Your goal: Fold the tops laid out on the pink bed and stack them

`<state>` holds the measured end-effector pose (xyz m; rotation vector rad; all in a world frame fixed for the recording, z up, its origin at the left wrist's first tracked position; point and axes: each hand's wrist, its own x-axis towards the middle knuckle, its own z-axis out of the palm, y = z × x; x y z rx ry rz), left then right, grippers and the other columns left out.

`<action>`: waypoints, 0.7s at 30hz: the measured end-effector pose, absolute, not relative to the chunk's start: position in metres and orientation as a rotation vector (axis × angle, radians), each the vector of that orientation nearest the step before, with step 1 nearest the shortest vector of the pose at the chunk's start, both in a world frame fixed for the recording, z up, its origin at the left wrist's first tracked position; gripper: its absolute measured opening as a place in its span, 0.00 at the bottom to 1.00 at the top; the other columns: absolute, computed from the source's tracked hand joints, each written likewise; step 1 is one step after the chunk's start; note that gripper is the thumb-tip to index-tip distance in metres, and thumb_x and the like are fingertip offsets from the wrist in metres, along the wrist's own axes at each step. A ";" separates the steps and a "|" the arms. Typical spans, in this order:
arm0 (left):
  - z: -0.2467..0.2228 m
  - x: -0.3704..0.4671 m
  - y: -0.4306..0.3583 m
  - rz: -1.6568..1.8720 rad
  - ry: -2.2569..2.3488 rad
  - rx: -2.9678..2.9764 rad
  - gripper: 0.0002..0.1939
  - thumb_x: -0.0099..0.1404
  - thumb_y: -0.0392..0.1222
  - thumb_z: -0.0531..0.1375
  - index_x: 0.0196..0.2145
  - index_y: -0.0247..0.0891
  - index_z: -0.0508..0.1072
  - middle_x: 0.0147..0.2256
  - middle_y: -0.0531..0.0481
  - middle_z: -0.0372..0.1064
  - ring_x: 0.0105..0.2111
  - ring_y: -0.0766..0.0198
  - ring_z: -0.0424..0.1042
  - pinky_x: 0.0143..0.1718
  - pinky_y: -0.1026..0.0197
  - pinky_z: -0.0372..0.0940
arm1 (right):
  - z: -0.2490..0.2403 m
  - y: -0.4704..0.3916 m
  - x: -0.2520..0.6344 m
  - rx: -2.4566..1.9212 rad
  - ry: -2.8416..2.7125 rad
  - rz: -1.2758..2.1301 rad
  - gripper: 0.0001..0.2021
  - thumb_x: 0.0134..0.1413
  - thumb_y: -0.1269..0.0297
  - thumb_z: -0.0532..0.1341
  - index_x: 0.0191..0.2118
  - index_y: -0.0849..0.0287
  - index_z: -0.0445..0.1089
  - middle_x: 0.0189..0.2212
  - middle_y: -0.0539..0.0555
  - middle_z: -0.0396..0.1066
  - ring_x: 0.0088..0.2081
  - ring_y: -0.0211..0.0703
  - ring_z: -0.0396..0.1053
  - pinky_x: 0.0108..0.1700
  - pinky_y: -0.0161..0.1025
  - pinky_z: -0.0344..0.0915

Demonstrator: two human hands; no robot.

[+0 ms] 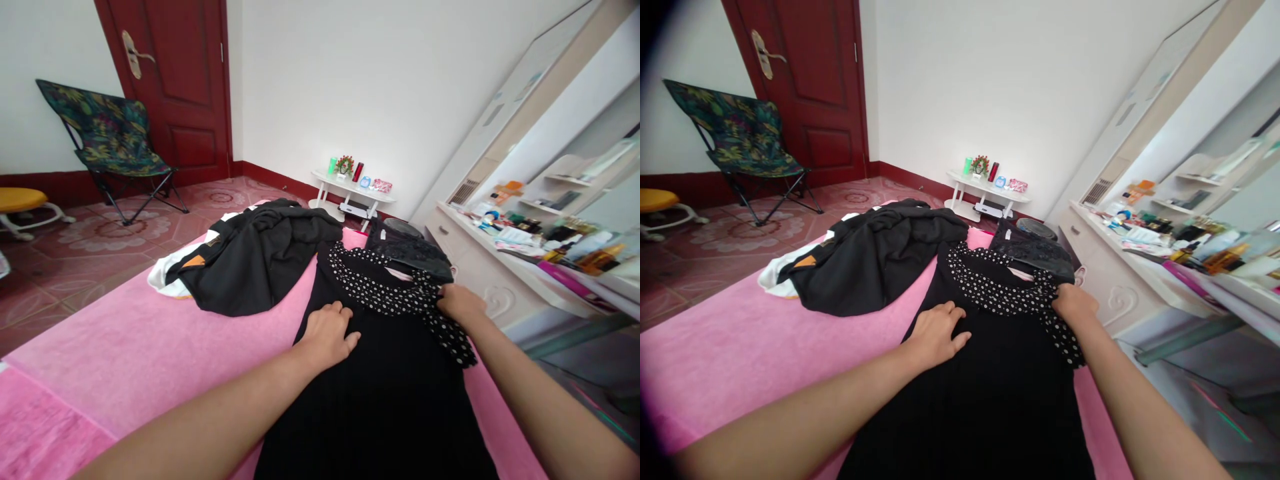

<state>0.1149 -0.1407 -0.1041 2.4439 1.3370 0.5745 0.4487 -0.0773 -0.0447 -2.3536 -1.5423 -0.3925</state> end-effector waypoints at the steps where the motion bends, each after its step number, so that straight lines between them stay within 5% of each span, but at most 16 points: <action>1: -0.104 0.115 -0.141 0.577 1.337 2.436 0.20 0.61 0.54 0.56 0.46 0.39 0.69 0.41 0.44 0.66 0.42 0.52 0.68 0.41 0.53 0.65 | -0.042 -0.077 0.440 -2.430 -1.578 -0.441 0.11 0.34 0.73 0.61 0.30 0.57 0.74 0.34 0.60 0.73 0.33 0.53 0.70 0.33 0.45 0.64; 4: -0.104 0.116 -0.141 0.574 1.333 2.417 0.21 0.59 0.54 0.57 0.45 0.39 0.69 0.41 0.45 0.66 0.42 0.52 0.68 0.42 0.53 0.65 | -0.042 -0.071 0.393 -2.245 -1.826 -0.611 0.16 0.46 0.72 0.56 0.41 0.56 0.73 0.44 0.60 0.70 0.42 0.53 0.68 0.39 0.46 0.64; 8: -0.106 0.116 -0.139 0.582 1.338 2.410 0.18 0.59 0.52 0.57 0.44 0.40 0.70 0.40 0.45 0.67 0.42 0.53 0.68 0.41 0.53 0.65 | -0.064 -0.047 0.326 -1.903 -2.037 -0.325 0.09 0.53 0.66 0.55 0.35 0.55 0.74 0.39 0.56 0.73 0.46 0.52 0.66 0.48 0.46 0.60; 12: -0.106 0.116 -0.139 0.608 1.310 2.429 0.18 0.59 0.51 0.57 0.44 0.40 0.70 0.40 0.46 0.67 0.42 0.52 0.68 0.41 0.53 0.65 | -0.093 -0.012 0.286 -1.851 -1.939 0.108 0.10 0.55 0.62 0.56 0.39 0.55 0.73 0.38 0.53 0.75 0.41 0.43 0.70 0.43 0.37 0.62; 18: -0.104 0.115 -0.138 0.589 1.309 2.395 0.18 0.58 0.51 0.58 0.43 0.40 0.70 0.41 0.46 0.67 0.42 0.53 0.68 0.41 0.54 0.65 | -0.102 0.019 0.262 -1.851 -1.883 0.162 0.10 0.50 0.56 0.60 0.28 0.55 0.74 0.26 0.48 0.74 0.31 0.40 0.70 0.34 0.33 0.61; 21: -0.104 0.114 -0.138 0.590 1.276 2.397 0.15 0.59 0.49 0.58 0.42 0.40 0.71 0.39 0.47 0.68 0.40 0.54 0.69 0.40 0.55 0.65 | -0.097 0.017 0.267 -1.887 -1.764 0.071 0.16 0.56 0.55 0.52 0.29 0.56 0.72 0.28 0.52 0.75 0.33 0.42 0.70 0.35 0.34 0.60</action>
